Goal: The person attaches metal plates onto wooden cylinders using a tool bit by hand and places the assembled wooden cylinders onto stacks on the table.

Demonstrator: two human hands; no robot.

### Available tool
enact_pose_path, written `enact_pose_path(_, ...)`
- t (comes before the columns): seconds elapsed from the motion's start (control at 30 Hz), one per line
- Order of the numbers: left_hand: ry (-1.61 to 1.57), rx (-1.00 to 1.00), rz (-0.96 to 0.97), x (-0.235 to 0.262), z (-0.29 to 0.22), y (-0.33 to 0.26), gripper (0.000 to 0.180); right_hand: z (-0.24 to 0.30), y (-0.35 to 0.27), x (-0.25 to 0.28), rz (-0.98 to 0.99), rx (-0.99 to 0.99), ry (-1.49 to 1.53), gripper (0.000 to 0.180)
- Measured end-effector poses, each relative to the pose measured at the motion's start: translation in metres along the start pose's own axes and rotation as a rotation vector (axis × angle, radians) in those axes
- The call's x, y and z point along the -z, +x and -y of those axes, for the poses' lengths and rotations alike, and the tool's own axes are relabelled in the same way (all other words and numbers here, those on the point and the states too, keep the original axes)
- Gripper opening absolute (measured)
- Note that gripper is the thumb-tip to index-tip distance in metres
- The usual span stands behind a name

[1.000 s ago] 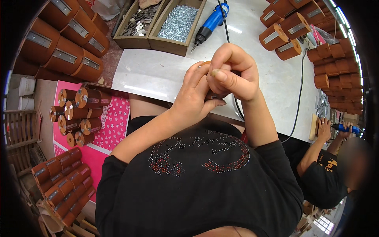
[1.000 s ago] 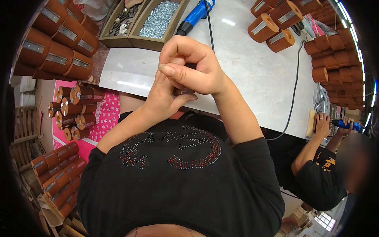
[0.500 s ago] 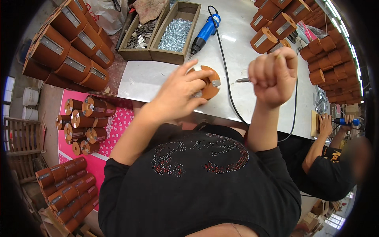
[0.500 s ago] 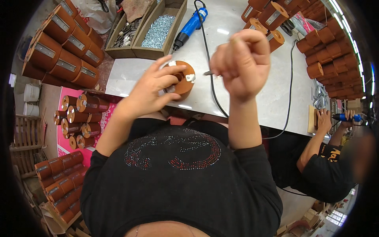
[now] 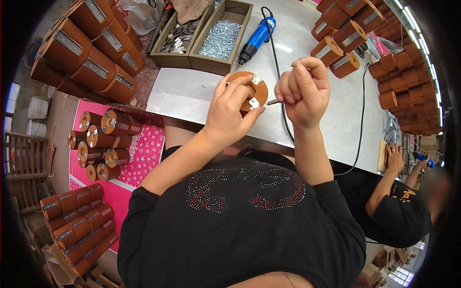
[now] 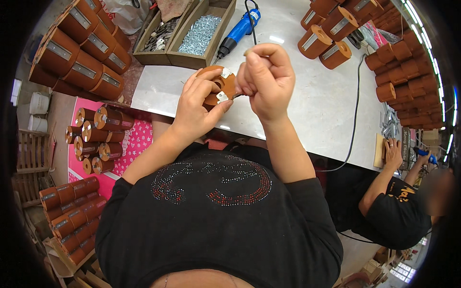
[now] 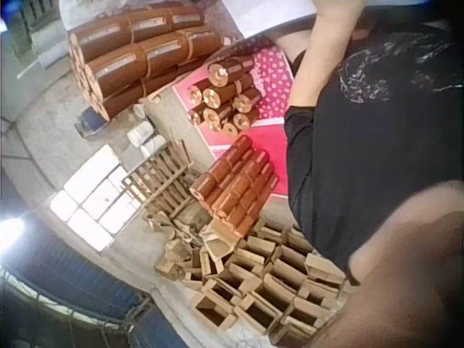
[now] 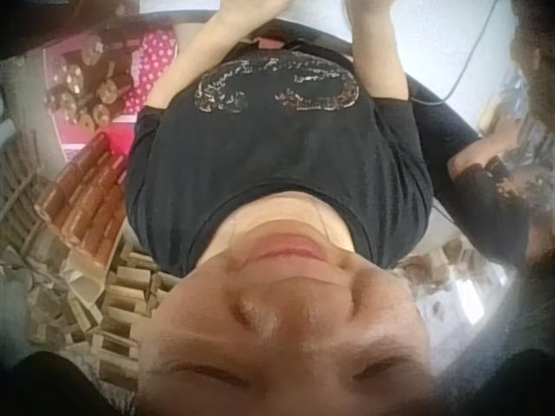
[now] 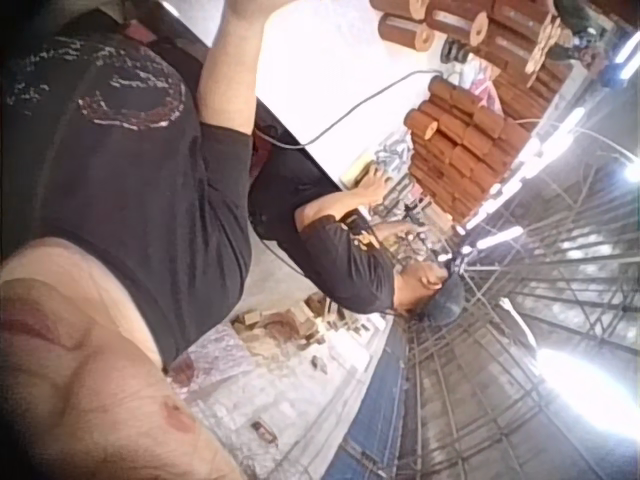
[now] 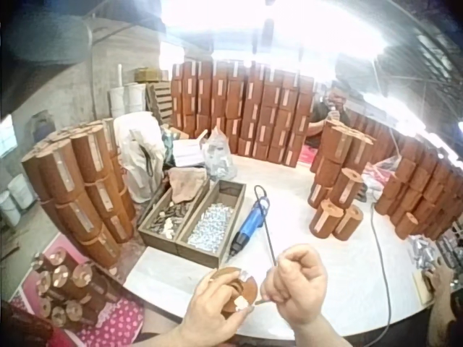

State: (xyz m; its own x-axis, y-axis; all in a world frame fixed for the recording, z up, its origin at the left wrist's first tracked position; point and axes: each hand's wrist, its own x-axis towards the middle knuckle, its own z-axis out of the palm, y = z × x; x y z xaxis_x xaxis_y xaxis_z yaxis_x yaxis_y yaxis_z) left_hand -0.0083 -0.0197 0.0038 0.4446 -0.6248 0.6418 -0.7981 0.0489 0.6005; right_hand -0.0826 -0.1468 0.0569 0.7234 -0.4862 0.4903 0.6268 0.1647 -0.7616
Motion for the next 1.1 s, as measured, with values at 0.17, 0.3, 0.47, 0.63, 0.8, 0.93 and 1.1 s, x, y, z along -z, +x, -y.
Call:
enact_pose_path(0.17,-0.123,0.006,0.144,0.011,0.000,-0.003,0.025,-0.005,0.003,0.001,-0.001,-0.009,0.023,0.005)
enact_pose_path(0.3,-0.036,-0.033,0.462,0.053,0.005,0.008,0.024,0.002,0.001,0.016,-0.032,0.001,-0.013,0.006)
enact_pose_path(0.47,0.554,-0.014,0.454,0.073,-0.004,0.012,0.029,0.014,-0.007,0.024,-0.120,-0.013,-0.044,0.007)
enact_pose_path(0.63,0.194,0.105,0.196,0.036,-0.005,0.002,0.028,0.014,-0.010,0.020,-0.040,0.027,-0.095,0.012)
enact_pose_path(0.8,0.116,0.070,0.081,0.026,0.002,-0.003,0.026,0.013,-0.010,0.018,-0.075,-0.016,-0.043,0.007)
enact_pose_path(0.93,0.052,0.041,0.131,0.028,0.004,-0.002,0.025,0.006,-0.007,0.006,-0.067,-0.036,0.008,0.008)
enact_pose_path(1.1,0.027,0.038,0.124,0.023,-0.002,-0.005,0.026,-0.020,-0.002,-0.014,0.026,-0.019,0.099,0.006)
